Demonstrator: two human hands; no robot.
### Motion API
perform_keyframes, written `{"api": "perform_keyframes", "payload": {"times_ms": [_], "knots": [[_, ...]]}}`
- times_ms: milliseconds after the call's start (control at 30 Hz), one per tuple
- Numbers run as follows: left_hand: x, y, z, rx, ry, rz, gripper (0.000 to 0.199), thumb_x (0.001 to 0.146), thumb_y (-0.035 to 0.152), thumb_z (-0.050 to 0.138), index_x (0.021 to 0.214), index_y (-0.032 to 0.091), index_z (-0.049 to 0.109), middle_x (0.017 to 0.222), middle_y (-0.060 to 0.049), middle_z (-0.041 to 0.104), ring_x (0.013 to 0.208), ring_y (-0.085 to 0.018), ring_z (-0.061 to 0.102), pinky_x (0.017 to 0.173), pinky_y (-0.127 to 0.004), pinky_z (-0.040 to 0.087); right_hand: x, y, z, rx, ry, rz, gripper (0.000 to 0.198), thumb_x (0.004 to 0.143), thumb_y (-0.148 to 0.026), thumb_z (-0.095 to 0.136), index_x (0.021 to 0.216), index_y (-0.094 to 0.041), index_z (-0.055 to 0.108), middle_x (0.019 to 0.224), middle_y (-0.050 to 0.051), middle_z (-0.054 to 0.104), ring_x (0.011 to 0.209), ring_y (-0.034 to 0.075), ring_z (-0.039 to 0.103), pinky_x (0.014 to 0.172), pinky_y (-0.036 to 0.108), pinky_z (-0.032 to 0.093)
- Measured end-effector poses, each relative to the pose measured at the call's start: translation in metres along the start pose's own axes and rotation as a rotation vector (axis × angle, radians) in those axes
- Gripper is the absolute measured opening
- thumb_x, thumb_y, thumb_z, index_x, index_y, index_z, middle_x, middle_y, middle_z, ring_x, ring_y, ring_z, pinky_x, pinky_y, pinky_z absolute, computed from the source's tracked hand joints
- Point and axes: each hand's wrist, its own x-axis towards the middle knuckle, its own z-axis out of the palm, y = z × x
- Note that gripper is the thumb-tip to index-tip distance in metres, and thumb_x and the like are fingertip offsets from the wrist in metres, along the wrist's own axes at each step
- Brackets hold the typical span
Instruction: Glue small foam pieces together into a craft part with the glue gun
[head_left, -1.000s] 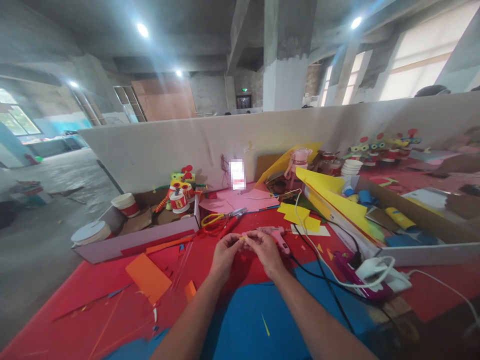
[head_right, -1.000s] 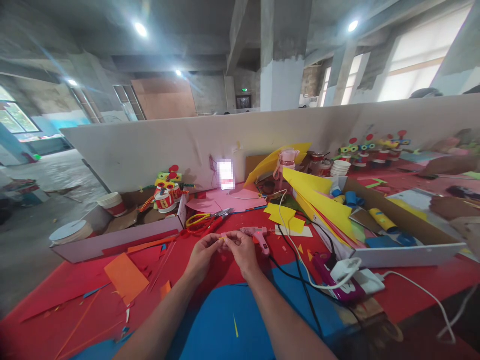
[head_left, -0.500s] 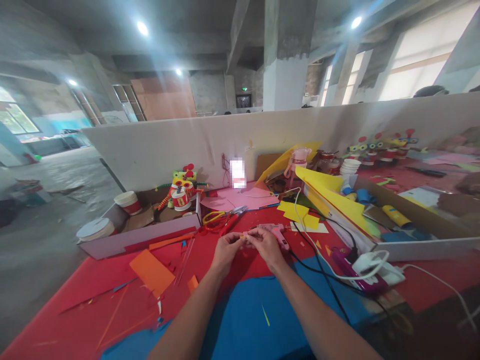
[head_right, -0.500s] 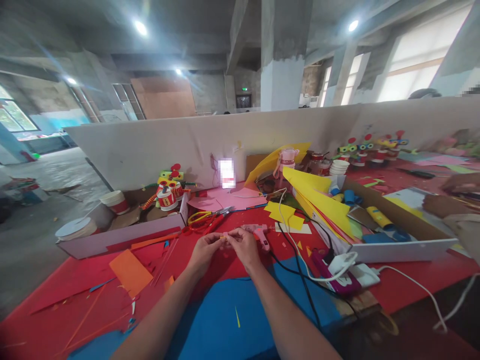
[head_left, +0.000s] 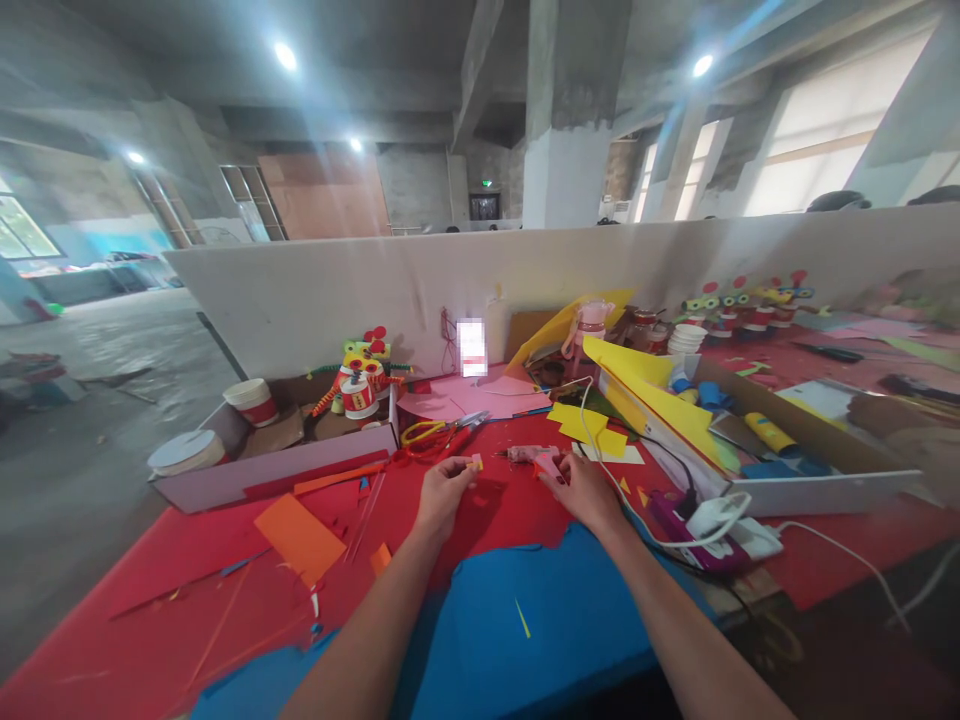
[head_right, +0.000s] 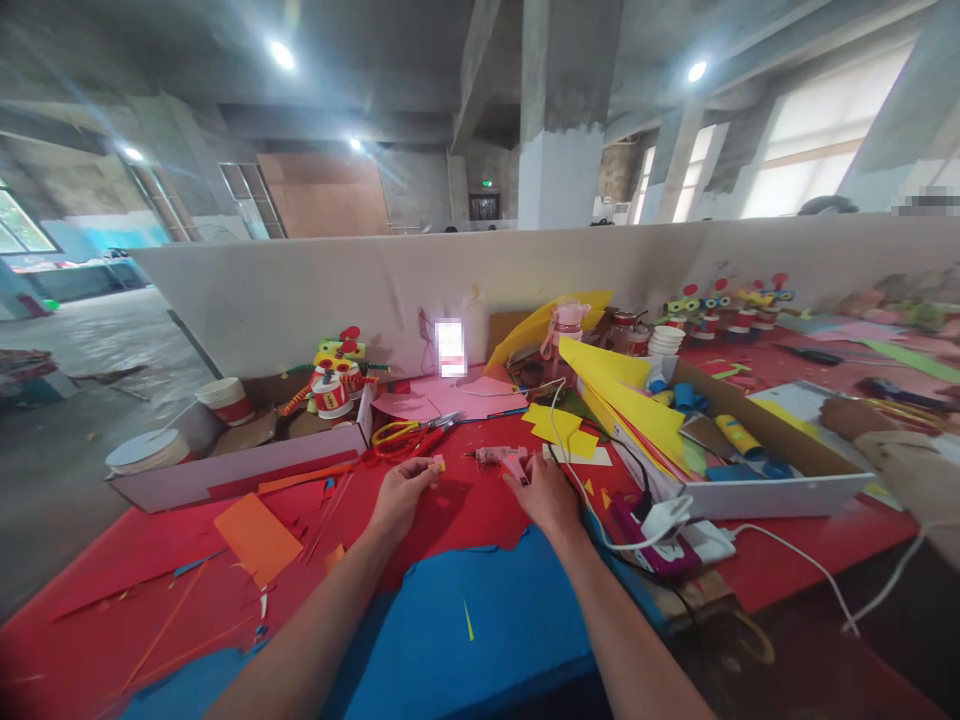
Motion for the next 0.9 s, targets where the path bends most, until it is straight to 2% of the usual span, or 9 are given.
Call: {"api": "perform_keyframes", "payload": {"times_ms": [133,233,300,367,467,567,667,800,900], "knots": [[0.000,-0.002,0.000,0.000,-0.004,-0.002,0.032,0.051,0.037,0.084,0.067,0.013,0.071,0.056,0.000,0.061,0.049,-0.008,0.049,0.049,-0.019,0.043,0.007,-0.004,0.006,-0.160,-0.114,0.035,0.025,0.079,-0.028,0.059,0.102,-0.016,0.058,0.106,0.017,0.066,0.100,0.028,0.064,0.072,0.031,0.043],[0.001,-0.001,-0.001,0.001,0.003,-0.009,0.033,0.050,0.037,0.084,0.067,0.013,0.071,0.057,0.000,0.062,0.049,-0.008,0.050,0.048,-0.019,0.042,0.014,-0.007,0.006,-0.079,-0.120,0.124,0.029,0.078,-0.018,0.053,0.107,-0.014,0.055,0.098,0.017,0.069,0.090,0.028,0.067,0.067,0.031,0.043],[0.001,-0.001,-0.001,-0.012,0.008,-0.015,0.032,0.050,0.037,0.084,0.067,0.013,0.071,0.058,0.000,0.062,0.049,-0.008,0.050,0.048,-0.019,0.042,0.017,-0.007,0.005,0.140,-0.067,0.171,0.029,0.079,-0.019,0.052,0.107,-0.014,0.053,0.088,0.013,0.070,0.080,0.025,0.068,0.063,0.030,0.044],[0.001,0.000,-0.002,-0.033,0.009,-0.021,0.032,0.050,0.036,0.084,0.066,0.013,0.071,0.056,0.000,0.061,0.049,-0.008,0.050,0.049,-0.019,0.043,0.017,-0.010,0.005,0.457,-0.036,0.194,0.029,0.078,-0.024,0.053,0.106,-0.017,0.052,0.075,0.006,0.068,0.067,0.021,0.066,0.056,0.028,0.044],[0.002,-0.001,-0.004,-0.058,0.015,-0.027,0.034,0.050,0.037,0.085,0.068,0.012,0.070,0.054,0.001,0.059,0.048,-0.008,0.049,0.047,-0.019,0.042,0.015,-0.019,0.007,0.937,-0.129,0.242,0.026,0.074,-0.035,0.059,0.094,-0.019,0.055,0.056,-0.004,0.057,0.051,0.017,0.058,0.048,0.026,0.044],[0.004,-0.003,-0.006,-0.069,0.034,-0.036,0.036,0.049,0.037,0.085,0.070,0.012,0.070,0.054,0.001,0.059,0.048,-0.008,0.050,0.045,-0.018,0.042,0.012,-0.029,0.010,1.238,-0.224,0.251,0.031,0.066,-0.043,0.070,0.080,-0.019,0.057,0.053,-0.006,0.050,0.045,0.011,0.049,0.045,0.024,0.043],[0.006,-0.005,-0.007,-0.074,0.045,-0.046,0.038,0.049,0.038,0.086,0.071,0.011,0.070,0.054,0.001,0.059,0.047,-0.008,0.050,0.044,-0.019,0.042,0.007,-0.034,0.013,1.276,-0.282,0.187,0.038,0.066,-0.050,0.073,0.079,-0.018,0.058,0.051,-0.007,0.049,0.044,0.009,0.046,0.044,0.022,0.039],[0.006,-0.006,-0.008,-0.102,0.063,-0.074,0.040,0.049,0.038,0.086,0.072,0.011,0.068,0.053,0.002,0.057,0.045,-0.007,0.050,0.042,-0.018,0.043,-0.001,-0.036,0.009,1.147,-0.343,0.087,0.047,0.072,-0.061,0.065,0.084,-0.015,0.064,0.047,-0.006,0.049,0.042,0.010,0.047,0.043,0.021,0.033],[0.007,-0.007,-0.008,-0.128,0.087,-0.088,0.042,0.048,0.039,0.087,0.072,0.012,0.066,0.053,0.003,0.057,0.044,-0.007,0.050,0.041,-0.018,0.043,-0.008,-0.038,0.003,1.103,-0.380,0.030,0.053,0.074,-0.065,0.060,0.087,-0.013,0.066,0.046,-0.005,0.050,0.041,0.009,0.046,0.044,0.022,0.033]]}}
